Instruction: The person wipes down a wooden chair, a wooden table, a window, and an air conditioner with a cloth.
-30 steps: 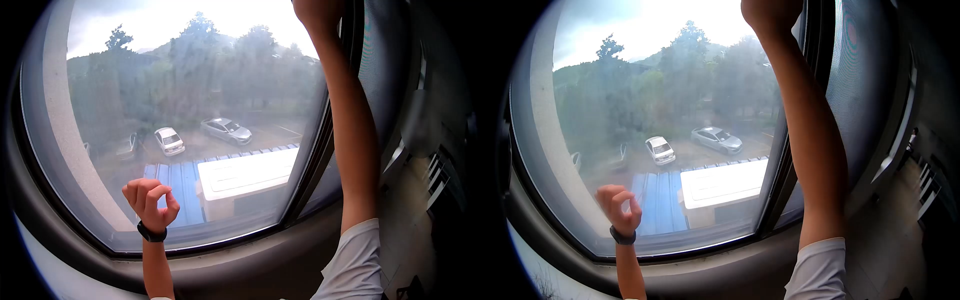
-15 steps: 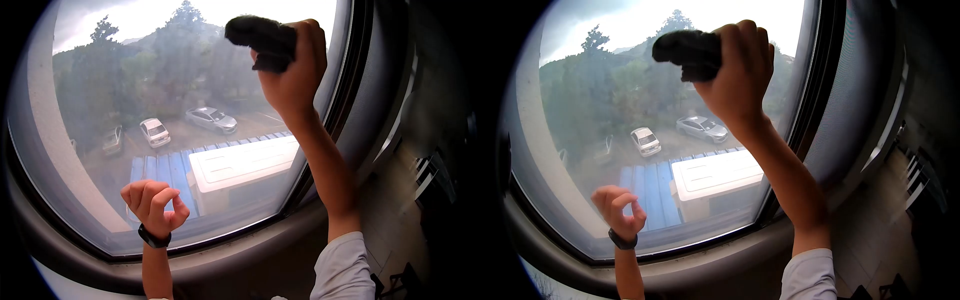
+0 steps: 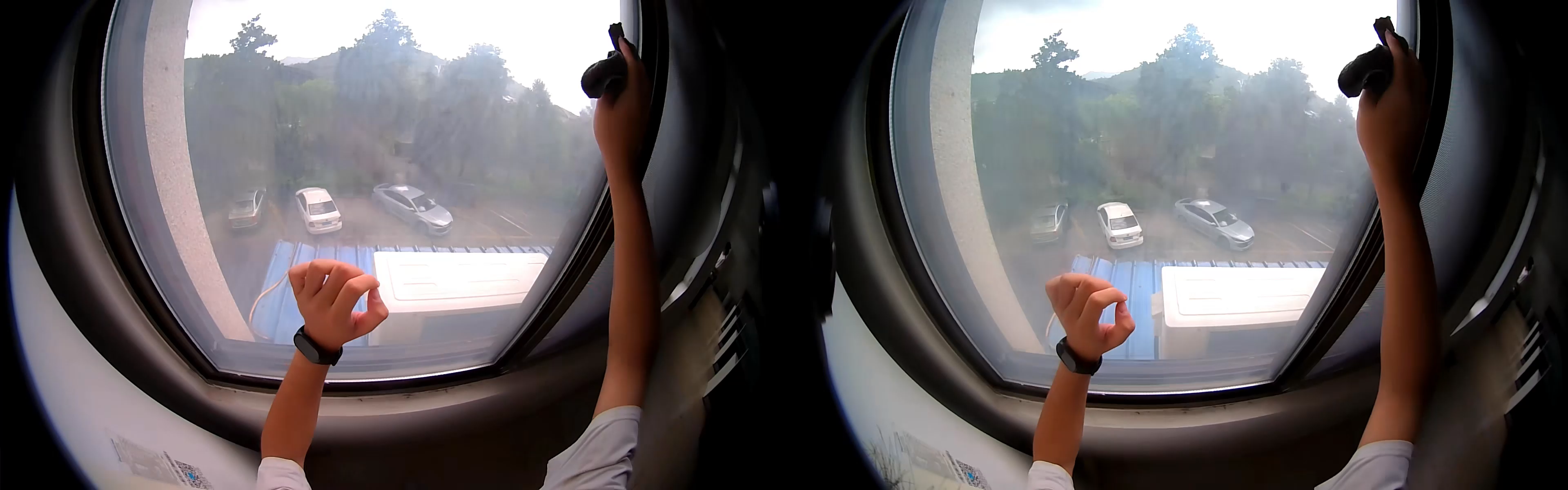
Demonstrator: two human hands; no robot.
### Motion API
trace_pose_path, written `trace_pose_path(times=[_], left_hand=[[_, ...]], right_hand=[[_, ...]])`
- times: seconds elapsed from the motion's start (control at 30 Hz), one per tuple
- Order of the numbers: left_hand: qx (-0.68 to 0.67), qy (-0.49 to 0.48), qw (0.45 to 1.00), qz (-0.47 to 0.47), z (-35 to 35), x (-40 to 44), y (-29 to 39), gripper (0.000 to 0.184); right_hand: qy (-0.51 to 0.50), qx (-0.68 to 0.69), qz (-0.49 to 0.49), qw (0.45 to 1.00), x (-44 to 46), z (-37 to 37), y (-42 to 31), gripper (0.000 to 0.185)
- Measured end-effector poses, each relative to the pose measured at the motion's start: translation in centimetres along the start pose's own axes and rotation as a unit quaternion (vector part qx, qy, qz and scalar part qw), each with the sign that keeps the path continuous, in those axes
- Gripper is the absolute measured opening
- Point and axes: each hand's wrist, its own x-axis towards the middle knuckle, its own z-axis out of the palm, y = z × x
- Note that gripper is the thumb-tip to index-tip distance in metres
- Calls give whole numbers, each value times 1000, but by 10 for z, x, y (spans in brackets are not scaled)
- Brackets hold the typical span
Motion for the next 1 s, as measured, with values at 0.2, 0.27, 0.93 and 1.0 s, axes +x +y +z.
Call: trace_pose_path(times=[0.2, 0.27, 0.93, 1.0], left_hand=[[17, 2, 1000, -19, 3, -1, 5, 15], [13, 2, 1000, -14, 4, -2, 4, 15], [38, -20, 998, 35, -3, -21, -15, 39], [29, -22, 998, 46, -6, -19, -18, 10]], right_hand=[[1, 79, 249, 965, 89, 43, -79, 36], [100, 68, 138, 983, 113, 65, -160, 46], [-108, 248, -262, 926, 72, 41, -391, 45], [-131, 216, -253, 934, 74, 42, -351, 47]])
